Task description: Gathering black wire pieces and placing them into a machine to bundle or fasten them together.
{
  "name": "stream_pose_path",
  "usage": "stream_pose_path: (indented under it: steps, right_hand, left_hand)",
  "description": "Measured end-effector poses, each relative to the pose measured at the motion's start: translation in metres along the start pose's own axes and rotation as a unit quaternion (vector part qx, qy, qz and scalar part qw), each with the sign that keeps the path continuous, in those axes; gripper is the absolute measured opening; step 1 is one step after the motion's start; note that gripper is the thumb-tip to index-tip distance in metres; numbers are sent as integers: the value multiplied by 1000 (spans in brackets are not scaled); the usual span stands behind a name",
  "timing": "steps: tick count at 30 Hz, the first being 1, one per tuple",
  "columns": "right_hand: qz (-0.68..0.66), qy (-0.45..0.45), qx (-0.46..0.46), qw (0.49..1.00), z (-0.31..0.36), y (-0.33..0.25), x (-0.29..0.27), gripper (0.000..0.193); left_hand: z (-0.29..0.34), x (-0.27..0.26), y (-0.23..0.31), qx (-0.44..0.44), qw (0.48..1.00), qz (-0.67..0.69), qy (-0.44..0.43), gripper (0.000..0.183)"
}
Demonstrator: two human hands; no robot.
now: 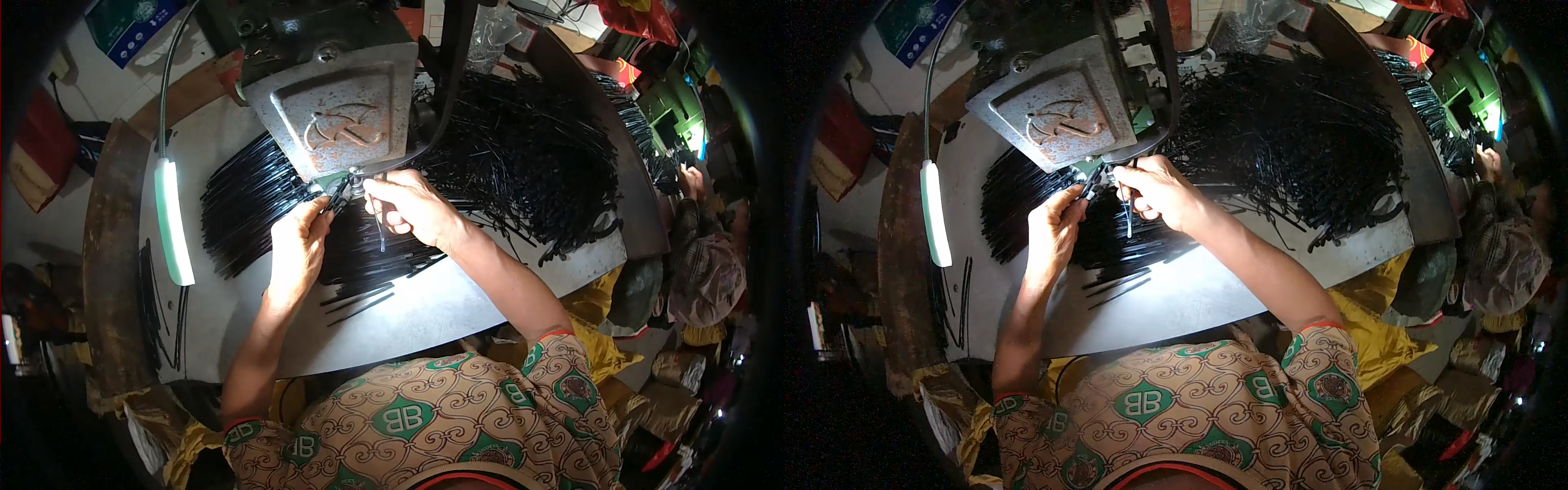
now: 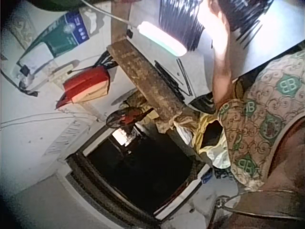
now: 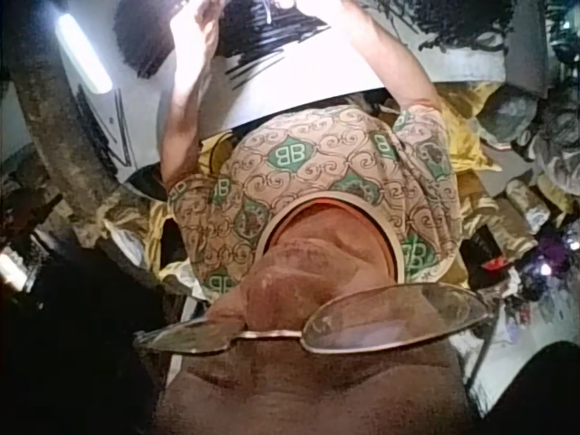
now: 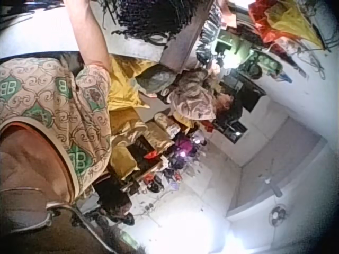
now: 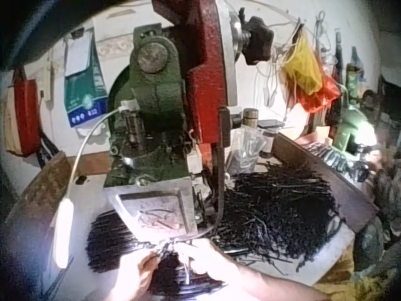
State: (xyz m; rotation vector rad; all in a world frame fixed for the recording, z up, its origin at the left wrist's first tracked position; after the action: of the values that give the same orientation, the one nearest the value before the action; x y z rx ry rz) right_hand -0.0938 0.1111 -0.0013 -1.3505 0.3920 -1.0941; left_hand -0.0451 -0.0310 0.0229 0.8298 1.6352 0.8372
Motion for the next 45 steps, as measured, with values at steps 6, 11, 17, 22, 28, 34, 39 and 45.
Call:
stream_pose_path:
  steps: [6,11,17,22,28,34,39,45]
  right_hand:
    - [4,10,11,1000,1,-1,2,21]
    - [7,15,11,1000,-1,1,1,21]
    - [12,26,13,999,0,1,1,20]
    - [12,24,21,999,-1,3,0,20]
    - [-8,24,32,999,0,4,1,19]
    - [-17,12,17,1000,1,3,8,17]
    - [-38,-24,-2,999,5,1,23,20]
    - [-142,-6,-12,990,12,-4,1,17]
  left_hand:
    - [0,2,0,11,1000,-12,3,19]
    - [0,3,-1,15,1000,-4,6,20]
    - [0,3,-2,10,1000,-11,-3,19]
    - [-1,2,14,91,989,-116,15,18]
    - [6,-3,38,167,928,-331,18,20]
    - [29,-2,-5,-285,911,214,-209,18]
    - [48,20,13,-328,846,344,-244,17]
    - [31,-7,54,131,970,-201,47,28]
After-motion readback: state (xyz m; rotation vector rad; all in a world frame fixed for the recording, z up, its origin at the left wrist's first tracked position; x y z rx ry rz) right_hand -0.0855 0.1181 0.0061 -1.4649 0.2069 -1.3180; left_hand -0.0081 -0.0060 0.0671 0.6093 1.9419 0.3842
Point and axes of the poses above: each hand's wrist, its own z-axis away from the middle knuckle, its own x-axis out of the palm, y = z × x, the point moved 7 cm from there along -z, towards the middle knuckle, and after that the axes turned 3 degrees about -x, right-handed, at the moved point
